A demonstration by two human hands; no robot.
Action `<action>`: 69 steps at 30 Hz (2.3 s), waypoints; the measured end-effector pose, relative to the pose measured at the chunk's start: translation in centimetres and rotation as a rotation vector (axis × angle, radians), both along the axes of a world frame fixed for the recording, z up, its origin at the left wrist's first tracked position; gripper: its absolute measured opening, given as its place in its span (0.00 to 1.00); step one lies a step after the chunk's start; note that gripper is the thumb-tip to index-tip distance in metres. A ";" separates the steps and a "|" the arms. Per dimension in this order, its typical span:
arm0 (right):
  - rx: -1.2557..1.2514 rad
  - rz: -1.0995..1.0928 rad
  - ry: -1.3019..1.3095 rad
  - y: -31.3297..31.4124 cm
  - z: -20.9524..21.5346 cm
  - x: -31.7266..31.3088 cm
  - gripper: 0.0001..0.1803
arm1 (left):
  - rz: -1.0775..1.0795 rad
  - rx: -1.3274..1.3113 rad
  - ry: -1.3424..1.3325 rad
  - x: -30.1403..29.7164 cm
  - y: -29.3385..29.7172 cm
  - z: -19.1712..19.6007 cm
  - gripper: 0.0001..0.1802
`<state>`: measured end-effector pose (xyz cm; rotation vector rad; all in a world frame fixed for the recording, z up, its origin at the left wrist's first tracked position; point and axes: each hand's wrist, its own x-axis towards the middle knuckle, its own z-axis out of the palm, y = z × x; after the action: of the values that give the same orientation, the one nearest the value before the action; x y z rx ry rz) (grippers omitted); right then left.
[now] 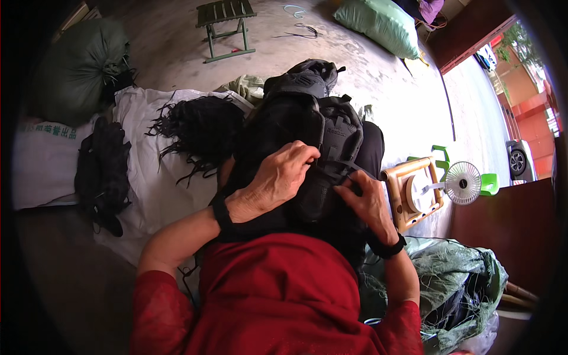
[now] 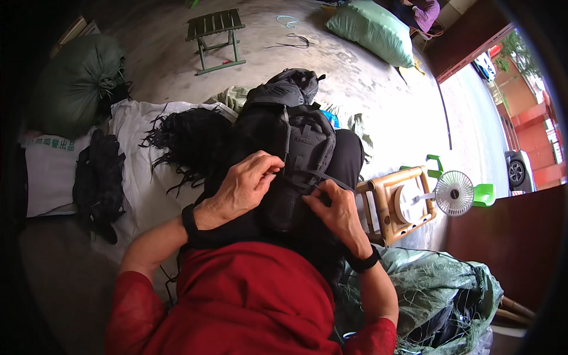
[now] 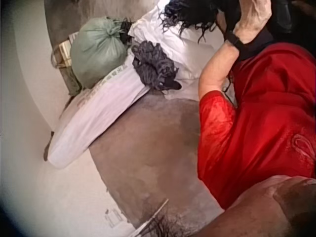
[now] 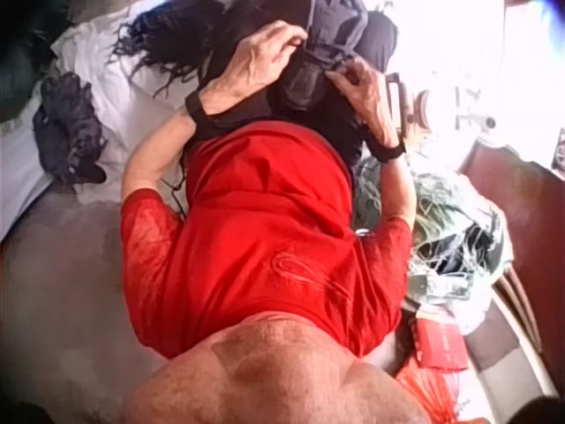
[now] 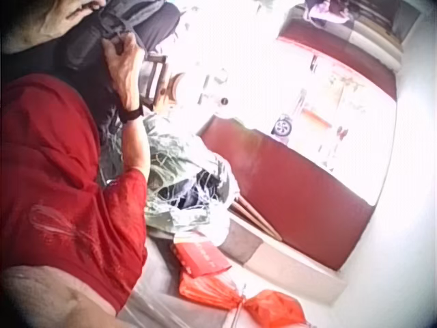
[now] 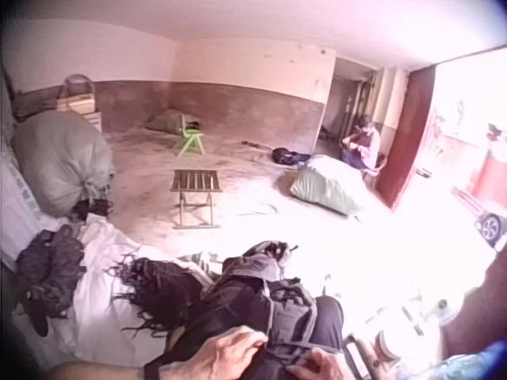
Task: The recorder is threading and pulling laces through the eyelets of black athletic shoes.
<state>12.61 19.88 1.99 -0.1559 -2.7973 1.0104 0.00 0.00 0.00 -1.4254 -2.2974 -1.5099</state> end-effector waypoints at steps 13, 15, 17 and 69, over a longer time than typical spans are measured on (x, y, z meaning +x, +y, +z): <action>-0.507 -0.238 -0.047 0.3 -0.8 2.1 0.10 | -0.135 -0.200 0.453 -0.1 0.9 1.6 0.17; -0.502 -0.220 -0.037 0.2 -0.8 1.9 0.10 | -0.126 -0.217 0.441 0.0 1.1 1.3 0.17; -0.484 -0.212 -0.032 0.5 -1.5 1.9 0.10 | -0.117 -0.229 0.425 -0.1 1.3 0.9 0.18; -0.417 -0.508 0.180 4.5 1.7 0.0 0.20 | 0.038 0.010 0.371 0.7 0.8 2.3 0.10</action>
<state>12.64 24.41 3.73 -0.7389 -2.1784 1.3580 0.71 0.82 2.29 -1.4992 -2.0768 -1.1289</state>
